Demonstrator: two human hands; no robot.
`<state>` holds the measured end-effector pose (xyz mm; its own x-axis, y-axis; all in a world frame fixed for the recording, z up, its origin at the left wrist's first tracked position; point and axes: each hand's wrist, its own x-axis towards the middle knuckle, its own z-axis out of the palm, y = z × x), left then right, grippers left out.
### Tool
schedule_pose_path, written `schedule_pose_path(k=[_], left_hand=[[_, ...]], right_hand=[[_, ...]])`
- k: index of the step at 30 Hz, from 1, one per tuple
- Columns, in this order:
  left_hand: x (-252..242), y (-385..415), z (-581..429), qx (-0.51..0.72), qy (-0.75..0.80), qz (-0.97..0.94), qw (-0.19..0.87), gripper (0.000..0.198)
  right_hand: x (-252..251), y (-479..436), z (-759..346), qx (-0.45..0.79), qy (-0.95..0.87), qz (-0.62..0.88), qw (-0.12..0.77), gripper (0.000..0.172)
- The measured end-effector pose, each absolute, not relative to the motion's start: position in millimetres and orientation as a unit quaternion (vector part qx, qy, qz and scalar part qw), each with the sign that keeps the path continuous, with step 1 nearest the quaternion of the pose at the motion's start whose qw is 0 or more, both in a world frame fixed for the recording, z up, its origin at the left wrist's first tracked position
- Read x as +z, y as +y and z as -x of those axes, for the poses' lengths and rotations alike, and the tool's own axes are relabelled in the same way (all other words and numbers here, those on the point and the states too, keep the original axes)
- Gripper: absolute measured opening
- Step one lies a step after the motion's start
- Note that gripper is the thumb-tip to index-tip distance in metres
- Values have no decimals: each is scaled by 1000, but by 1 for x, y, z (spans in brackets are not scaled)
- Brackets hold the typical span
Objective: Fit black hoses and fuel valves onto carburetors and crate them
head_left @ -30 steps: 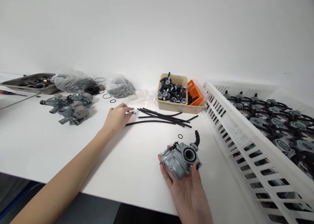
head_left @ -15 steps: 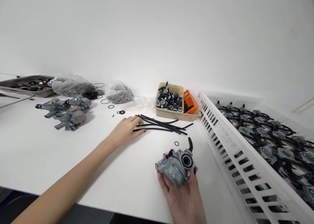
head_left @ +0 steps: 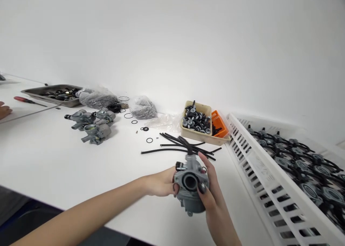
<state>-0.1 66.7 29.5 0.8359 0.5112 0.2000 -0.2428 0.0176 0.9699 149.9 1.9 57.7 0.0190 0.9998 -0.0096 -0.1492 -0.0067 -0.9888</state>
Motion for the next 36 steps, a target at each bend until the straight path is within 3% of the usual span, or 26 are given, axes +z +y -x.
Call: schedule_pose_path(k=[3,6,9,12,15,18,25,30,36], left_hand=[[23,64,2,296,87,-549,777,90],[16,67,4,348,92,-470,806,78],[12,73,5,388,99,-427,811,70],[11,78,6,379,94,-401,829,77],[10,79,5,372,123,-381,838,82],[10,77,3,360,172,-375,837,79],[6,80,5,338,202,-350,850,78],[0,80,8,316,136,-333,878,78],[0,81,8,317,110,-337,880,81]], right_hand=[[80,21,-145,512,-549,503,428,61],[92,39,-146,487,-639,481,350,49],[98,54,-152,424,-699,479,321,44],[105,73,-160,356,-749,477,291,44],[112,96,-165,286,-782,451,322,41],[112,118,-163,350,-784,392,331,32],[87,144,-153,563,-689,276,363,34],[67,153,-153,638,-652,182,368,28],[58,157,-151,659,-618,185,387,29]])
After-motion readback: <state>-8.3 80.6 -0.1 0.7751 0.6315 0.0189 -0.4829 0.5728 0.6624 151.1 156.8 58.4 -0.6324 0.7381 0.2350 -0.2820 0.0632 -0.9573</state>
